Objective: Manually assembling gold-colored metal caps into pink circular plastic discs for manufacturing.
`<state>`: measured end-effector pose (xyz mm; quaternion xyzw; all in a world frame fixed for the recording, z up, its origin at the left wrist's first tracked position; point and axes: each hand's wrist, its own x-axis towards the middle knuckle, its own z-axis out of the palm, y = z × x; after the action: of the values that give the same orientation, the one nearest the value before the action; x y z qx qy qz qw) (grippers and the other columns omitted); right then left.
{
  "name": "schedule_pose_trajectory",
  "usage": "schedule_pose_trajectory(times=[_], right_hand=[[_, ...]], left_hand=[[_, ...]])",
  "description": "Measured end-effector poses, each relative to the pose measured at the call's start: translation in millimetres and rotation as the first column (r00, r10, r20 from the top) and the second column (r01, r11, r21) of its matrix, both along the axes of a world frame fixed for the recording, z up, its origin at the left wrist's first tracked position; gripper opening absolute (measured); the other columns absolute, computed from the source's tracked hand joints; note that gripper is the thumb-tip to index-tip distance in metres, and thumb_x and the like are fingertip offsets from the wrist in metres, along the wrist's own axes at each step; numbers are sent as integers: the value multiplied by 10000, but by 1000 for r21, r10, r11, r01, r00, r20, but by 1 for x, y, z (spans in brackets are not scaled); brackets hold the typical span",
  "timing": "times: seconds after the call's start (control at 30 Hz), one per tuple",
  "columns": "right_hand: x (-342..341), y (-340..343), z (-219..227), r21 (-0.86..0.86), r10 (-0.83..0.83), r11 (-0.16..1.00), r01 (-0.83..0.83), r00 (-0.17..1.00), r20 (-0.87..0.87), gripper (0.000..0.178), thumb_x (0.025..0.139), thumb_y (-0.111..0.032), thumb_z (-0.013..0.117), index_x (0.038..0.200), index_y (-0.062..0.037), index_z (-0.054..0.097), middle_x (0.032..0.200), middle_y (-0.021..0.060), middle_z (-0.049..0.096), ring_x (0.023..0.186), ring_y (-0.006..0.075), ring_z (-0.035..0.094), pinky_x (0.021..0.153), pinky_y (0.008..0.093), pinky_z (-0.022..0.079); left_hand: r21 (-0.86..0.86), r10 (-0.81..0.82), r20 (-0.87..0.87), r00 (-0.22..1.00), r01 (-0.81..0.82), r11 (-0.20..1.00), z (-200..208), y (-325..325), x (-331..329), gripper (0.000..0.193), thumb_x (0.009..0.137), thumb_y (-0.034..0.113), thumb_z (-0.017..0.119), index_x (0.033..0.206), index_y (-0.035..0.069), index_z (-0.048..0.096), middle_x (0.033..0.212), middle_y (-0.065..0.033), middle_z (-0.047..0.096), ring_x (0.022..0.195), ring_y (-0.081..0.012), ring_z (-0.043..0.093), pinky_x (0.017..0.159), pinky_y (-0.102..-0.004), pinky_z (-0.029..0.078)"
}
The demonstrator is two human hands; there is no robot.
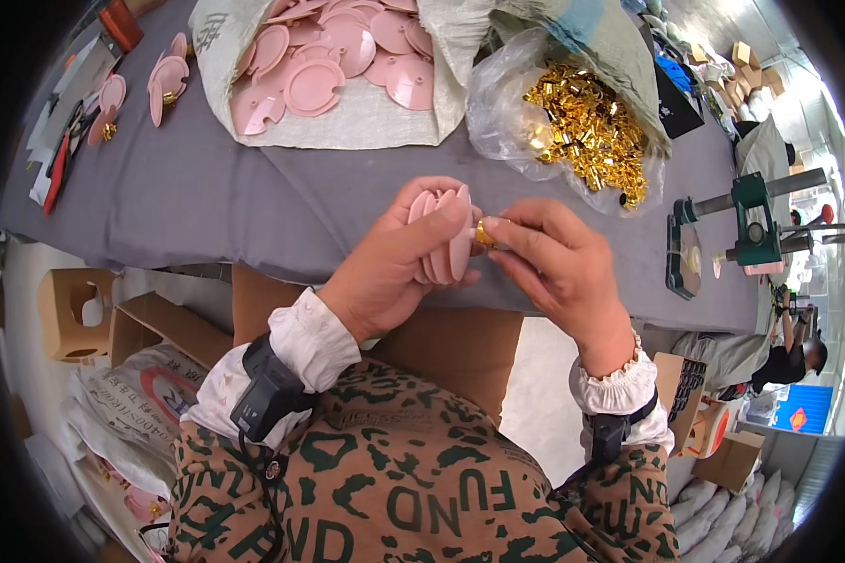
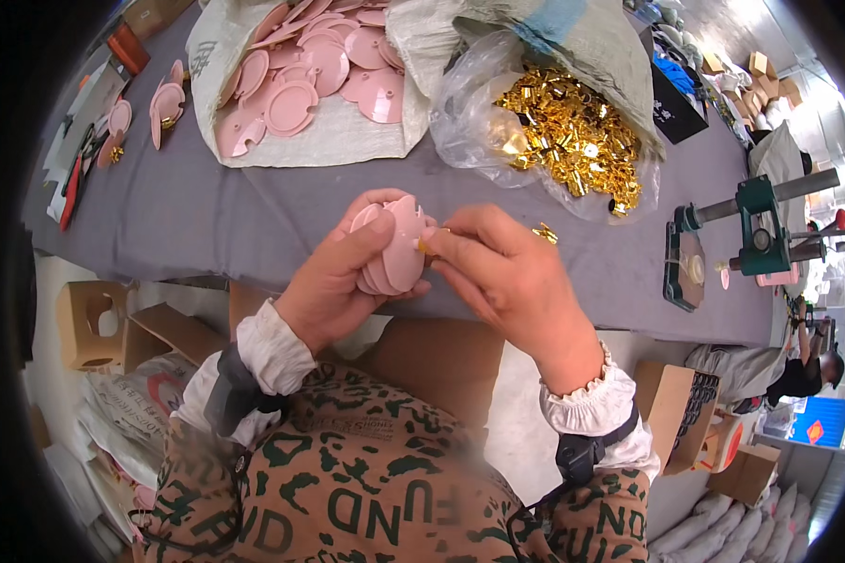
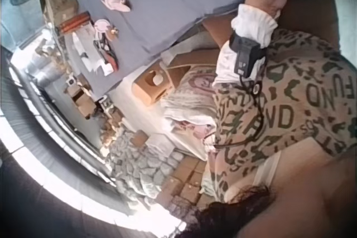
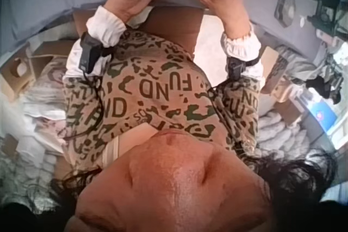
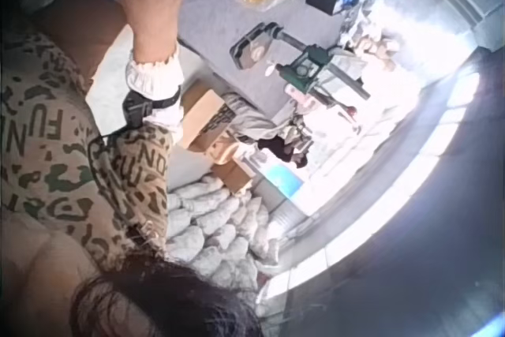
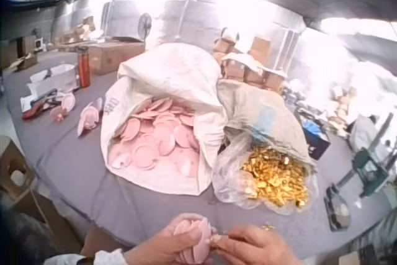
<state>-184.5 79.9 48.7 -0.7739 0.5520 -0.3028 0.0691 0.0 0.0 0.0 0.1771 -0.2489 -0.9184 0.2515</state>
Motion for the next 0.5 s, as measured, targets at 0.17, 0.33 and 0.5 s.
schedule_pose_trajectory(times=[0.17,0.33,0.5], right_hand=[[8,3,-12,49,-67,997,59,979,195,279,775,-39,749,1050,-70,711,965,90,664,759,202,659,647,286,532],[19,5,-23,131,-141,986,101,928,345,258,793,-26,741,1046,-61,714,916,82,681,756,160,671,663,264,532],[34,4,-32,383,-324,917,113,772,547,250,814,20,710,1056,-41,711,926,70,693,792,134,686,712,236,538]], left_hand=[[15,3,19,1000,-4,1000,-2,2,5,414,933,324,647,1240,135,443,1071,-25,550,944,-152,592,765,-342,550],[-100,56,21,998,-54,993,-14,7,9,439,919,279,665,1257,122,433,1137,-46,529,969,-143,574,771,-324,550],[-446,204,148,968,-119,887,-15,11,26,509,870,219,724,1282,121,441,1229,-46,503,1022,-123,531,800,-272,505]])
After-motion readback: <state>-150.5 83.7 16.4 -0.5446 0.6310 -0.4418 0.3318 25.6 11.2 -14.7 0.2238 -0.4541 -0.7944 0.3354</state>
